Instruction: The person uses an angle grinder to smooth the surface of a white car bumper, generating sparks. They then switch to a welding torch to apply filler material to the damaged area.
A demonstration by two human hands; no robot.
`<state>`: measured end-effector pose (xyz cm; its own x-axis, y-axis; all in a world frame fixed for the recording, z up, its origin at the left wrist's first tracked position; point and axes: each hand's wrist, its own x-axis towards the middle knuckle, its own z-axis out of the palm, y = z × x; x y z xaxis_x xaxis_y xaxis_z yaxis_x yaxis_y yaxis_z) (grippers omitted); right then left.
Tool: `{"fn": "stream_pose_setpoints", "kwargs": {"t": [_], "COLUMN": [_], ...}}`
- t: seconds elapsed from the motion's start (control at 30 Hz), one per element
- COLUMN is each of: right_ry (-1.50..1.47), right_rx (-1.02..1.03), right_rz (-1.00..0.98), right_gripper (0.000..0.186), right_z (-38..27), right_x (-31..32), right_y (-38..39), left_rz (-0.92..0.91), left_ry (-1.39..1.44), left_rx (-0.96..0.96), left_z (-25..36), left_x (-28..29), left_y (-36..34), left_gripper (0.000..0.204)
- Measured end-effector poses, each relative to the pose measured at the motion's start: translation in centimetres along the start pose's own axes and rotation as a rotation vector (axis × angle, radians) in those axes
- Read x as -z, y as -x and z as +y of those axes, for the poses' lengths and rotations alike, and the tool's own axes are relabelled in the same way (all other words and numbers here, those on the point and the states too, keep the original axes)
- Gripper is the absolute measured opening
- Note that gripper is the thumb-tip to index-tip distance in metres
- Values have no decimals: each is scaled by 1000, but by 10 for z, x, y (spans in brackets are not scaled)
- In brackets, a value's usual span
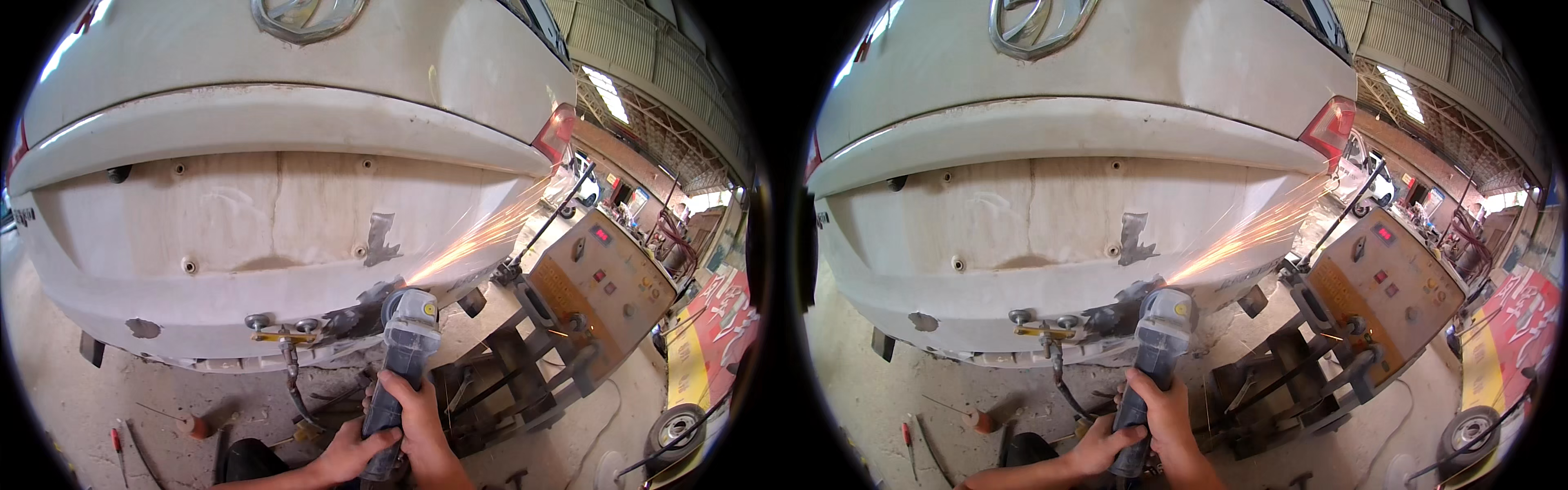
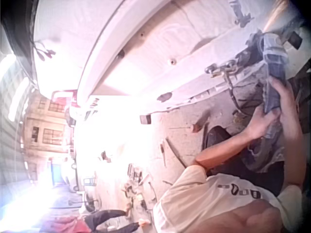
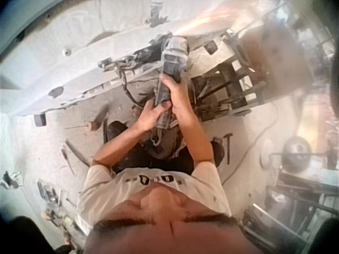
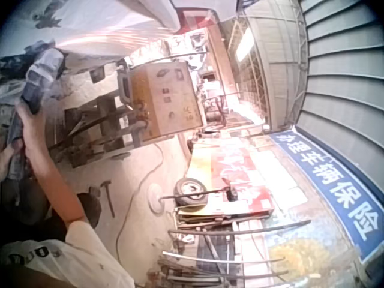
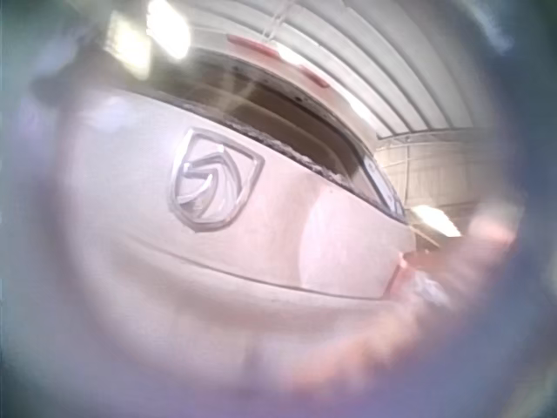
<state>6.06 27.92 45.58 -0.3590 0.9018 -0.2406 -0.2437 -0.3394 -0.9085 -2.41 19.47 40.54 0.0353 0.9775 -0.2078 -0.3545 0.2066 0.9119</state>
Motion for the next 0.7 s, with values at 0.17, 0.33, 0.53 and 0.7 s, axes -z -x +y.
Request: {"fn": "stream_pose_setpoints", "kwargs": {"t": [0.17, 0.33, 0.53, 0.7], "right_ry": [24, 36, -6, -47], "right_rx": [44, 42, 40, 27], "right_rz": [8, 57, -1, 11], "right_gripper": [24, 24, 26, 25], "right_z": [-2, 2, 5, 5], "right_x": [-8, -13, -13, -14], "right_y": [-2, 2, -3, -2], "left_rz": [-37, -65, 2, 6], "left_ry": [25, 46, -71, -93], "left_rx": [1, -37, -33, -60], "left_z": [1, -3, 7, 17], "left_x": [9, 13, 15, 13], "left_y": [-4, -2, 2, 6], "left_gripper": [40, 39, 42, 45]}}
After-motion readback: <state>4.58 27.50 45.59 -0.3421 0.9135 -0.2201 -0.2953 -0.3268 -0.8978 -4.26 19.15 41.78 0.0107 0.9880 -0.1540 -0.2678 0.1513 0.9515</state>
